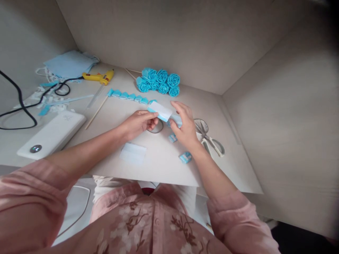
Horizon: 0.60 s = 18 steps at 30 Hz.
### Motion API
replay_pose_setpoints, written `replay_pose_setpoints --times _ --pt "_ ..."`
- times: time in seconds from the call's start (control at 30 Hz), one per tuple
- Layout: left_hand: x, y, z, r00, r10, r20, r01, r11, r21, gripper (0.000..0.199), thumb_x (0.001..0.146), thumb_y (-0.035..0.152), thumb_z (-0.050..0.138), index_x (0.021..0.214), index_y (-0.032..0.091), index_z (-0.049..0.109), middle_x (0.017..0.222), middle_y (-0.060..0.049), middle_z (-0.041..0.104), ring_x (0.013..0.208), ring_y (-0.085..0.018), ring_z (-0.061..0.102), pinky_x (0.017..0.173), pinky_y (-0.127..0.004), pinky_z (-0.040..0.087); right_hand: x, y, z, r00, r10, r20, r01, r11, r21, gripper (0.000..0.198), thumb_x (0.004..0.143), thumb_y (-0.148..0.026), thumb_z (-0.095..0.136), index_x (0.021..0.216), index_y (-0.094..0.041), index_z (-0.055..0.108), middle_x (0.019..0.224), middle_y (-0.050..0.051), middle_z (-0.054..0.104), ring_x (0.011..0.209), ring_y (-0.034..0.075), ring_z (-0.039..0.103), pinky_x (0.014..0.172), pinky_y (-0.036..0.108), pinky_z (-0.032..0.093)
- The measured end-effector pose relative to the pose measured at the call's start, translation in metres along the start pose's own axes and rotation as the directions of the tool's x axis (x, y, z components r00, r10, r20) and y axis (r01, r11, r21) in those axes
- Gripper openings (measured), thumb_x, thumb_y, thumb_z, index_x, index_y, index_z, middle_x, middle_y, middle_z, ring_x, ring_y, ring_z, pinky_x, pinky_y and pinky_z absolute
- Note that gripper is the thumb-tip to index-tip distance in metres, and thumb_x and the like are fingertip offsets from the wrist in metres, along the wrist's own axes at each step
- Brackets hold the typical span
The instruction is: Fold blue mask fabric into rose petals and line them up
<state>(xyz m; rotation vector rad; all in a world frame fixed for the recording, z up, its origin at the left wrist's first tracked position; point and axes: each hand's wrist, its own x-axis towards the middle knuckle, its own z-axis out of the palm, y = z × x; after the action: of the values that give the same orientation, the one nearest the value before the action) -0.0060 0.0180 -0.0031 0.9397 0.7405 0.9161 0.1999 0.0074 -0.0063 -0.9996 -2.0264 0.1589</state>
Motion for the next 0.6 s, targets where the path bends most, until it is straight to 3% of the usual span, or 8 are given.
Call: replay_pose_setpoints --times 0.1,0.3,0.47,0.6 --pt "0.0003 -0.0019 -0.0008 0.999 -0.02 0.027 0.02 1.0 0.024 0.027 0.074 0.034 0.077 0.065 0.013 0.063 0.063 -0.002 0.061 0.053 -0.01 0.051 0.055 -0.027 0.037 -0.0003 -0.0023 0.0013 0.996 -0.086 0.027 0.087 0.996 -0.034 0.046 0.088 -0.019 0.054 0.131 -0.033 0.056 0.141 0.004 0.055 0.132 0.028 0.047 0.113 0.053 0.037" --pt "0.001 -0.0039 -0.0015 0.999 -0.023 0.033 0.019 0.995 0.093 0.029 0.074 0.035 0.076 0.063 0.012 0.064 0.06 -0.003 0.06 0.054 -0.01 0.051 0.055 -0.026 0.036 0.0005 -0.0026 0.0037 0.991 -0.124 0.04 0.125 0.992 -0.02 0.013 0.09 -0.024 0.06 0.088 -0.031 0.071 0.122 0.002 0.066 0.124 0.027 0.052 0.107 0.052 0.041" --pt "0.0026 -0.0048 -0.002 1.0 0.004 -0.004 -0.003 0.995 0.096 0.031 0.071 0.04 0.079 0.065 0.013 0.064 0.064 -0.002 0.062 0.054 -0.01 0.052 0.055 -0.026 0.036 0.0016 -0.0024 0.0045 0.991 -0.13 0.041 0.13 0.992 0.009 0.011 0.09 -0.032 0.064 0.084 -0.031 0.073 0.122 0.002 0.067 0.121 0.026 0.053 0.106 0.05 0.042" --pt "0.0032 -0.0056 -0.0019 0.988 0.124 -0.088 -0.101 0.968 0.228 0.036 0.068 0.046 0.08 0.063 0.013 0.065 0.06 -0.001 0.059 0.055 -0.01 0.05 0.056 -0.026 0.036 0.0014 -0.0053 0.0057 0.995 -0.083 0.046 0.082 0.996 0.018 0.013 0.09 -0.035 0.065 0.081 -0.031 0.074 0.122 0.002 0.066 0.122 0.026 0.052 0.106 0.05 0.042"
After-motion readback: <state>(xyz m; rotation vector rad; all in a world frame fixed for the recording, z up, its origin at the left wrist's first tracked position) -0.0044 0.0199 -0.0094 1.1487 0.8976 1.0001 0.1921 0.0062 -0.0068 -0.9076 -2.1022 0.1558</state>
